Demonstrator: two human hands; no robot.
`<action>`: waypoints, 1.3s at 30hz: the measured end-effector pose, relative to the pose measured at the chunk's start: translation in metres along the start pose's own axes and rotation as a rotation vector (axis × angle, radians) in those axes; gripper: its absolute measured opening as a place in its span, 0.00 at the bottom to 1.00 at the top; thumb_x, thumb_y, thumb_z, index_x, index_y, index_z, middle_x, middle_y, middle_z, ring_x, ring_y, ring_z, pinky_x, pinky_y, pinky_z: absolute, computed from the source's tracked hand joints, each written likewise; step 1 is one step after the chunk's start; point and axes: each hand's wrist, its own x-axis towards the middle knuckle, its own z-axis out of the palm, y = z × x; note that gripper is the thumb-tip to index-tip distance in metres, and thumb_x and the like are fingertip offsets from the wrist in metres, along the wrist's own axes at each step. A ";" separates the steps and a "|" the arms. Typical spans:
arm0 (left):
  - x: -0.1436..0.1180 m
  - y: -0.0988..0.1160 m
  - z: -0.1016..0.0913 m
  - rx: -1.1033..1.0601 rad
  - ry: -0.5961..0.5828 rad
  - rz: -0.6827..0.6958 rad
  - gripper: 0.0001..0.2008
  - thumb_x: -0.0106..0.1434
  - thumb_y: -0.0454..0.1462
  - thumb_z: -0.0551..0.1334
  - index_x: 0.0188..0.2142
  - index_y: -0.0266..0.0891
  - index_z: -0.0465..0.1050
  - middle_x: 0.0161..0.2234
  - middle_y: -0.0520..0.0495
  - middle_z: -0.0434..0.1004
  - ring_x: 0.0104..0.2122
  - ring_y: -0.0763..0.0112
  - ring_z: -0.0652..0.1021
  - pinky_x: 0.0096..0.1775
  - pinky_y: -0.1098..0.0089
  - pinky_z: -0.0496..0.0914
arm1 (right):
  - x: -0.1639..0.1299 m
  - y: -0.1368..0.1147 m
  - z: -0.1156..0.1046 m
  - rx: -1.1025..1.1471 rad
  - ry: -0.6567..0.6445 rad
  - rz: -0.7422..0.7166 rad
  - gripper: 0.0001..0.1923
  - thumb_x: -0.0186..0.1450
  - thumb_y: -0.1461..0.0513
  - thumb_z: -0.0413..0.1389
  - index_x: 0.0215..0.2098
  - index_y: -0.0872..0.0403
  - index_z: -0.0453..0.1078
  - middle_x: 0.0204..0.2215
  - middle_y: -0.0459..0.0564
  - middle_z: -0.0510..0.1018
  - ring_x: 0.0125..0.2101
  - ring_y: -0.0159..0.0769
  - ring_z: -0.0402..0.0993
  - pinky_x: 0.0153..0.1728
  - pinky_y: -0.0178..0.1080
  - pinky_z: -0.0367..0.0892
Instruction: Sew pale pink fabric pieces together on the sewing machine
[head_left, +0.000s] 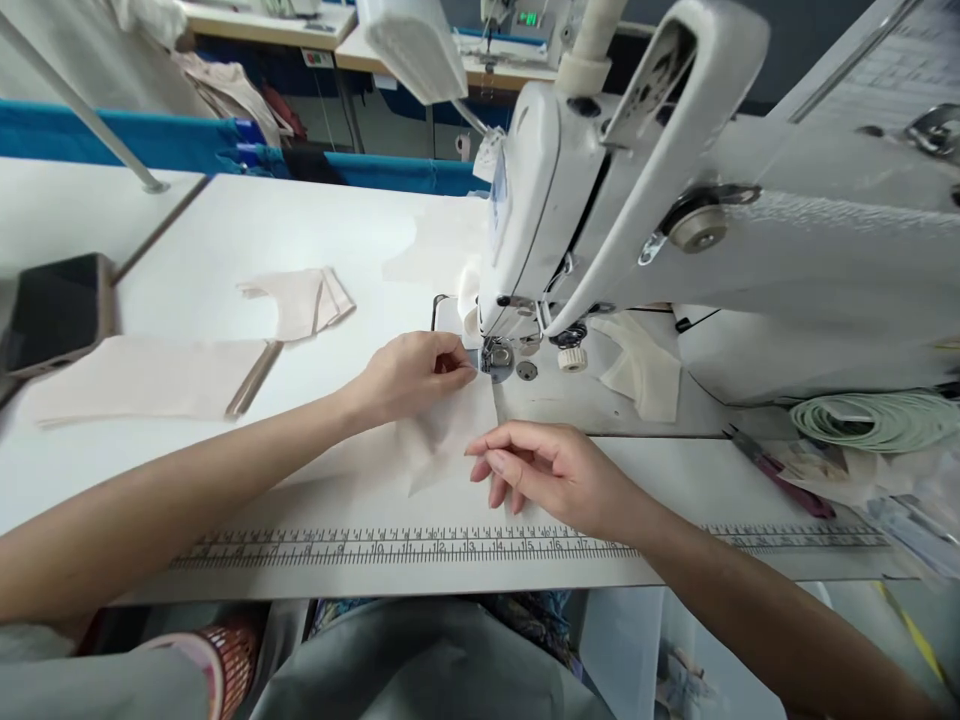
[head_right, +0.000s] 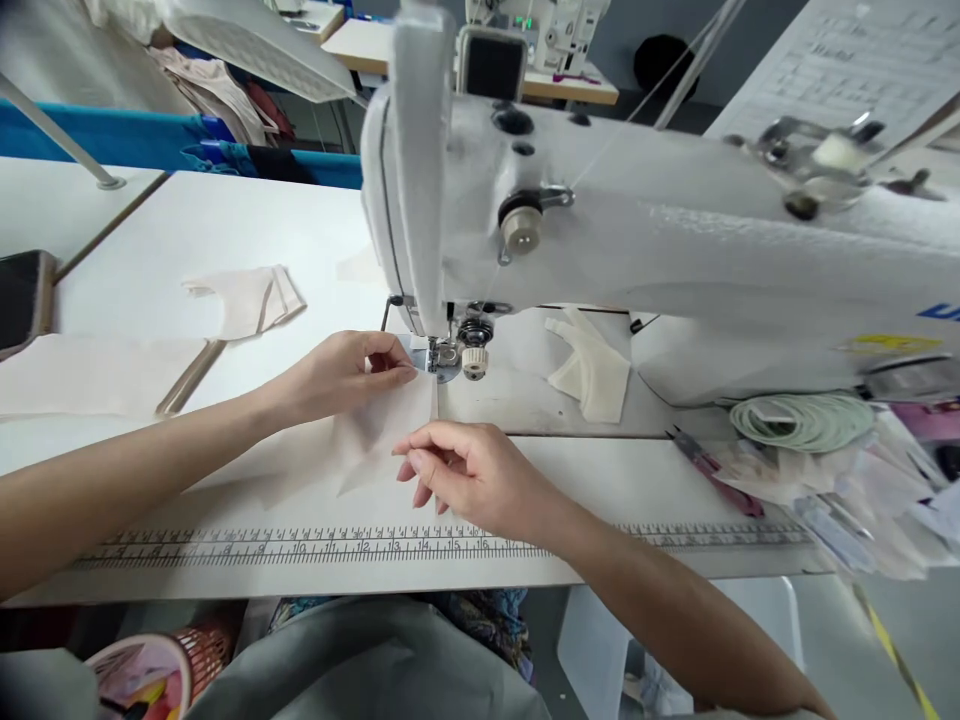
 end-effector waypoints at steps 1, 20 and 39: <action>0.001 -0.001 0.001 0.027 0.015 0.005 0.08 0.61 0.40 0.59 0.31 0.38 0.73 0.31 0.50 0.75 0.30 0.72 0.73 0.32 0.70 0.66 | 0.000 0.000 0.000 0.007 -0.006 0.008 0.13 0.69 0.58 0.50 0.45 0.58 0.71 0.36 0.51 0.78 0.29 0.28 0.75 0.26 0.30 0.72; 0.006 -0.006 0.010 0.261 0.082 0.075 0.08 0.61 0.40 0.57 0.32 0.41 0.73 0.38 0.48 0.73 0.36 0.67 0.73 0.33 0.68 0.64 | 0.005 0.000 -0.003 0.071 -0.014 0.151 0.11 0.70 0.59 0.49 0.41 0.58 0.71 0.29 0.45 0.74 0.21 0.24 0.73 0.22 0.28 0.70; 0.006 -0.004 0.010 0.297 0.073 0.060 0.06 0.62 0.39 0.58 0.33 0.40 0.73 0.39 0.49 0.73 0.37 0.67 0.74 0.33 0.69 0.64 | 0.007 0.008 -0.016 -1.145 0.417 -0.350 0.18 0.73 0.60 0.43 0.51 0.55 0.72 0.33 0.51 0.77 0.27 0.30 0.70 0.26 0.34 0.61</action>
